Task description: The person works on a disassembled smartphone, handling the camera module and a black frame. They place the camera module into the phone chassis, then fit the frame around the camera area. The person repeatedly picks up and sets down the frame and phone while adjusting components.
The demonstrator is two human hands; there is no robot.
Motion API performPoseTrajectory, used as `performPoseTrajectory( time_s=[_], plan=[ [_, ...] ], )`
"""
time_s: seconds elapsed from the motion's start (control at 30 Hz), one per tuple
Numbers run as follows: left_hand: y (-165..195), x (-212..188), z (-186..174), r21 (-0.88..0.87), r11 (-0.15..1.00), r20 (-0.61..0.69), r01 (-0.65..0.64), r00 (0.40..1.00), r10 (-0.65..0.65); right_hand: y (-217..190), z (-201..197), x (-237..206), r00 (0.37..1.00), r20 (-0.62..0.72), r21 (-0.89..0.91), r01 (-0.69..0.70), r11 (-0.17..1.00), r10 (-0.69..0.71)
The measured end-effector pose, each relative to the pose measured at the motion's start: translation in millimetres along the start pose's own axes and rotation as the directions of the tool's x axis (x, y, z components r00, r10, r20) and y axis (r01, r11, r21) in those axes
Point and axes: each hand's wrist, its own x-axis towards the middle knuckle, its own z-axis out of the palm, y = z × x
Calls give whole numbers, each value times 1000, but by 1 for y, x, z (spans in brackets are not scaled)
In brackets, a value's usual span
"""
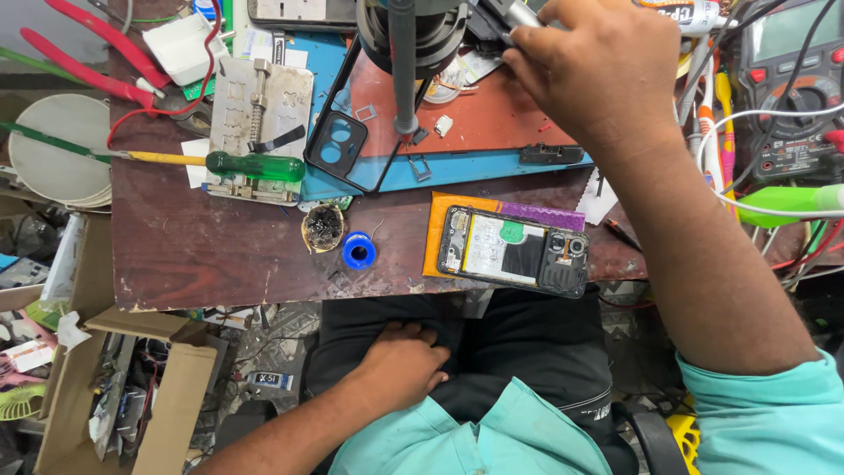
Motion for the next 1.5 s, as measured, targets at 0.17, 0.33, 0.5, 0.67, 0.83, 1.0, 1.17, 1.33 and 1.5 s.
performPoseTrajectory(
  time_s=[0.17, 0.33, 0.5, 0.67, 0.83, 1.0, 1.17, 1.33, 1.5],
  plan=[
    [0, 1, 2, -8, 1000, -21, 1, 1000, -1, -11, -14, 0, 997, 69, 65, -26, 998, 22],
    [-1, 1, 2, -1, 1000, -39, -12, 999, 12, -24, -30, 1, 993, 99, 106, 59, 993, -70],
    [-2, 2, 5, 8, 999, -77, -34, 996, 35, -21, -25, -6, 982, 56, 29, 181, 983, -182],
    [-2, 2, 8, 12, 1000, -82, -29, 996, 29, -15, -21, -14, 981, 21, 38, 193, 981, -193],
    [0, 1, 6, 31, 999, -89, -37, 995, 39, -28, -28, -13, 960, 45, 118, 270, 956, -277],
    [-2, 2, 11, 21, 999, -90, -44, 995, 46, -31, -24, -25, 950, 43, 24, 309, 951, -310],
    [-1, 3, 17, 41, 998, -118, -44, 992, 49, -23, -7, -46, 975, 104, 130, 181, 975, -195],
    [0, 2, 19, 36, 999, -110, -39, 993, 42, -26, -1, -52, 979, 150, 102, 127, 987, -141],
    [3, 2, 17, 48, 997, -157, -59, 985, 66, -44, -14, -48, 960, 1, 94, 278, 956, -280]
  ],
)
